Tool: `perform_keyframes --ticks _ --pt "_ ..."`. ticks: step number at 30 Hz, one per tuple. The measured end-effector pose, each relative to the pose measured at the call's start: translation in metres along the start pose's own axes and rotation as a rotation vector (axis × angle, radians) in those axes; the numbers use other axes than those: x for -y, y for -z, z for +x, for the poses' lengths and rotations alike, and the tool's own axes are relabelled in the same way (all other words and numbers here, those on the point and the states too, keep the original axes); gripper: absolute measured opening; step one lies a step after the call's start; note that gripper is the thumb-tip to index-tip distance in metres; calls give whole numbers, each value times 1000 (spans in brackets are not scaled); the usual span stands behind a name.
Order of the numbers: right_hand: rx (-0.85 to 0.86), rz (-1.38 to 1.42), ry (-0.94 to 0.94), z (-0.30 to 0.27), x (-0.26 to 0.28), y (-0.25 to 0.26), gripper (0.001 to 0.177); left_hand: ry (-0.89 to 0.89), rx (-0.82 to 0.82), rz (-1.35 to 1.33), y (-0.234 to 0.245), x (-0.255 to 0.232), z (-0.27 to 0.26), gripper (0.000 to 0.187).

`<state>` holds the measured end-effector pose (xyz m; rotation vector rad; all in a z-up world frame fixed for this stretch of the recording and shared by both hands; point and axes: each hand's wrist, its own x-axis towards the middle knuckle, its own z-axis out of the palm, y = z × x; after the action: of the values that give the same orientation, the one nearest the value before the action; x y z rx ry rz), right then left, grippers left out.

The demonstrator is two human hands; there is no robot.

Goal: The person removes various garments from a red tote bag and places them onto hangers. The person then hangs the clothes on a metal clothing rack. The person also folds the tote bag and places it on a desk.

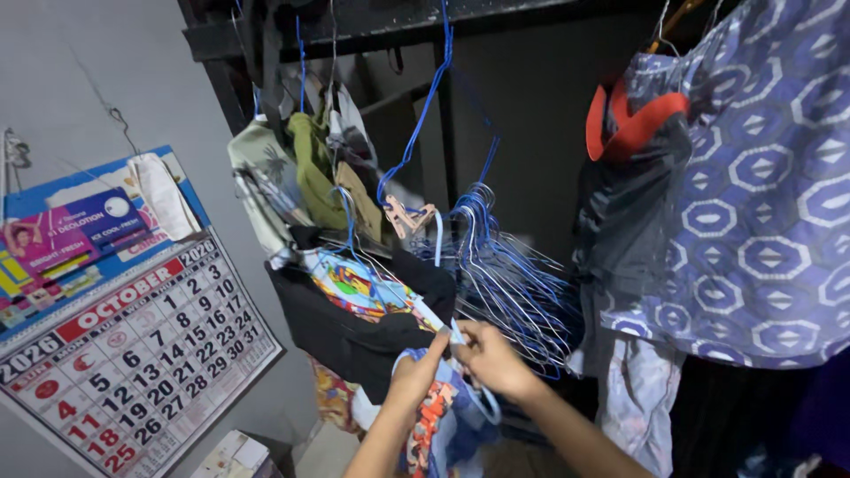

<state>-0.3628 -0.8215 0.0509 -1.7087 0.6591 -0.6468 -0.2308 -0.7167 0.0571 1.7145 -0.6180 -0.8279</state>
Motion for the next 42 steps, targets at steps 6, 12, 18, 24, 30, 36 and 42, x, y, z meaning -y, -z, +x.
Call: perform_keyframes --ticks 6,12,18,24,30,36,42 --pt "-564 -587 561 -3 24 30 24 117 77 -512 -2 -4 12 43" --pt "-707 -743 191 -101 142 100 26 184 33 -491 10 12 14 46" --pt "-901 -822 37 -192 209 105 33 168 66 -516 14 24 26 44" --pt "-829 -1086 141 -86 178 119 26 168 65 -490 23 31 30 45" --pt "-724 -1504 228 117 132 145 20 168 1 -369 40 31 28 55" --pt "-610 -1485 78 189 111 161 21 195 -40 -363 53 31 21 57" --pt "-590 -1429 -16 215 51 192 26 195 -129 -271 63 31 14 63"
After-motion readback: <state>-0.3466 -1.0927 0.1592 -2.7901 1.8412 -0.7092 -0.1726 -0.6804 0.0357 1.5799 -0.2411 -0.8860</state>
